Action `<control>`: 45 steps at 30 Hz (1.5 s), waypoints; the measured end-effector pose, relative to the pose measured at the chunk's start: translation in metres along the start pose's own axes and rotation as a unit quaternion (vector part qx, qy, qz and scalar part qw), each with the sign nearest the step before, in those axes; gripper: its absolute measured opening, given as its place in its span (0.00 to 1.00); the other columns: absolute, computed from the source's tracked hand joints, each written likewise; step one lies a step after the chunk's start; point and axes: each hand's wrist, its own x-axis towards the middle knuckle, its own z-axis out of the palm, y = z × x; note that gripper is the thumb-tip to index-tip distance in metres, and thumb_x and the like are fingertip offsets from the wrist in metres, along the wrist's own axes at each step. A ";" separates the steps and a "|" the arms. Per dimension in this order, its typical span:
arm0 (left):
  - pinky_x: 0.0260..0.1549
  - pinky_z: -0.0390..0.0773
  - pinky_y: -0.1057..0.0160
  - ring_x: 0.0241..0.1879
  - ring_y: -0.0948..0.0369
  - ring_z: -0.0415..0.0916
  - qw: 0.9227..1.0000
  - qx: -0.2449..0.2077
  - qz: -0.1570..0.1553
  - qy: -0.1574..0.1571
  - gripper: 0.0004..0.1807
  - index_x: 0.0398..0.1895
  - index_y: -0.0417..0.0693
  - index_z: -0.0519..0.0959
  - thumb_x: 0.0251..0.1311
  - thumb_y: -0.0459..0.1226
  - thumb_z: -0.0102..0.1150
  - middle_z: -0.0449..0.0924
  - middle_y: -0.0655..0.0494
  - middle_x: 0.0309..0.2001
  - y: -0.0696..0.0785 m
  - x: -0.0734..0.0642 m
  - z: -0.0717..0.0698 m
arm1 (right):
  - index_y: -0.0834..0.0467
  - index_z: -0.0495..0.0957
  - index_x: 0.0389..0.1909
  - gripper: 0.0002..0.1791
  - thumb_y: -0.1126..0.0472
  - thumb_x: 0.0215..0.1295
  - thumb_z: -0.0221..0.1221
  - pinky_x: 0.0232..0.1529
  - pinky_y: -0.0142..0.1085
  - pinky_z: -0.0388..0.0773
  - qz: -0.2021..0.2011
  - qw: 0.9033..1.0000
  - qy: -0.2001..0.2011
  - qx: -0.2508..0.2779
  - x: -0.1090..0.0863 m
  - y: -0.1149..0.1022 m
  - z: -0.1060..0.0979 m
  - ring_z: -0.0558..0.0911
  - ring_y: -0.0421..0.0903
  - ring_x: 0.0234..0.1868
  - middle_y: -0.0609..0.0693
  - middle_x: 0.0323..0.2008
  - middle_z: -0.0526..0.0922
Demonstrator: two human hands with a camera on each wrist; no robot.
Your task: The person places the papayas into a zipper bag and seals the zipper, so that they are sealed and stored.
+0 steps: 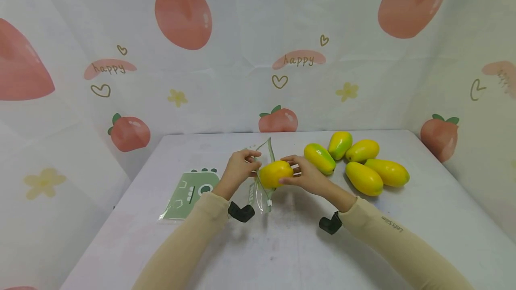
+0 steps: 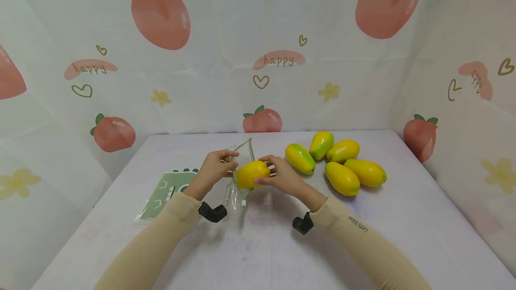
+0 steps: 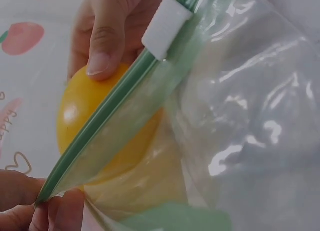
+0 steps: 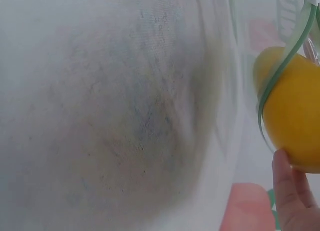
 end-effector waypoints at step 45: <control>0.37 0.86 0.60 0.29 0.58 0.76 1.000 0.003 -0.009 -0.005 0.16 0.52 0.39 0.80 0.60 0.29 0.60 0.71 0.51 0.32 0.006 0.000 -0.001 | 0.63 0.71 0.61 0.23 0.61 0.67 0.59 0.55 0.45 0.79 -0.047 0.997 -0.063 0.003 0.005 -0.004 0.006 0.79 0.58 0.55 0.62 0.57 0.77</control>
